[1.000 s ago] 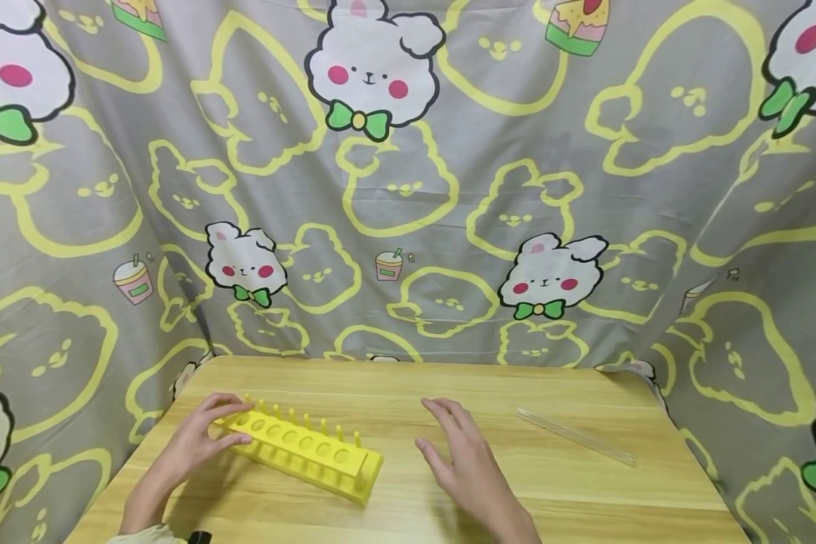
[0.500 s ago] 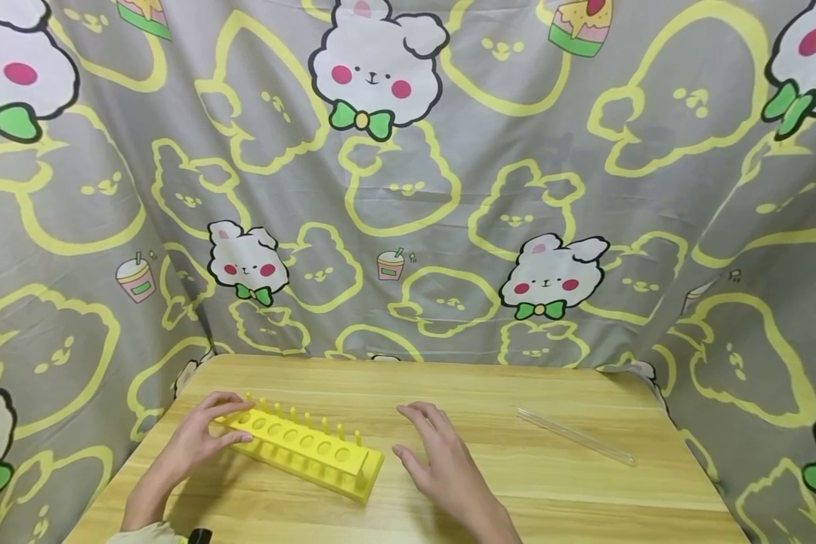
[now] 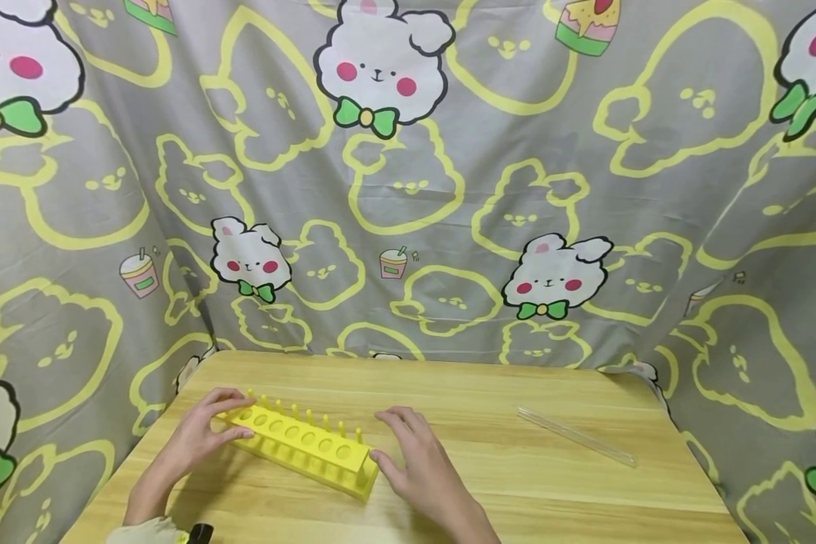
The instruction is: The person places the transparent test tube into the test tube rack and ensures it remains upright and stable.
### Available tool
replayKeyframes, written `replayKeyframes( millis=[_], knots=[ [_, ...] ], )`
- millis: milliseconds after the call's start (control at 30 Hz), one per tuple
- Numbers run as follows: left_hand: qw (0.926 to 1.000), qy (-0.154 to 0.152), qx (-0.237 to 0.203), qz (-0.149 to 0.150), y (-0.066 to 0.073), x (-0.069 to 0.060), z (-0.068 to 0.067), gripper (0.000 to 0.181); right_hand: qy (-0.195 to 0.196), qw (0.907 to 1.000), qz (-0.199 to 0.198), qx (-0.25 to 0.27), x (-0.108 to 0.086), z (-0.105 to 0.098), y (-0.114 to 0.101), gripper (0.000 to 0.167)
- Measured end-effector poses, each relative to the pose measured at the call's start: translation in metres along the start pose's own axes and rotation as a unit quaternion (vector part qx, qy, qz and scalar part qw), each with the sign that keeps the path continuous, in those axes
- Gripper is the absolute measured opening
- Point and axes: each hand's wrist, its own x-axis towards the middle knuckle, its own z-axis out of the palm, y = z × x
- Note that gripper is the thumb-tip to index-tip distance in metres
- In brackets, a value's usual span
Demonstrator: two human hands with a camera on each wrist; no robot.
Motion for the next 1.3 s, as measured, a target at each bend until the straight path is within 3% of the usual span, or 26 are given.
replayKeyframes(
  millis=[867,1300],
  knots=[
    [0.9995,-0.020,-0.015,-0.021,0.001,0.000,0.000,0.052,-0.026,0.9995,0.008,0.018,0.008,0.036,-0.022,0.056],
    [0.9998,-0.008,-0.014,-0.014,0.001,0.001,-0.001,0.052,-0.044,0.9988,0.013,0.014,0.012,0.049,-0.031,0.050]
  ],
)
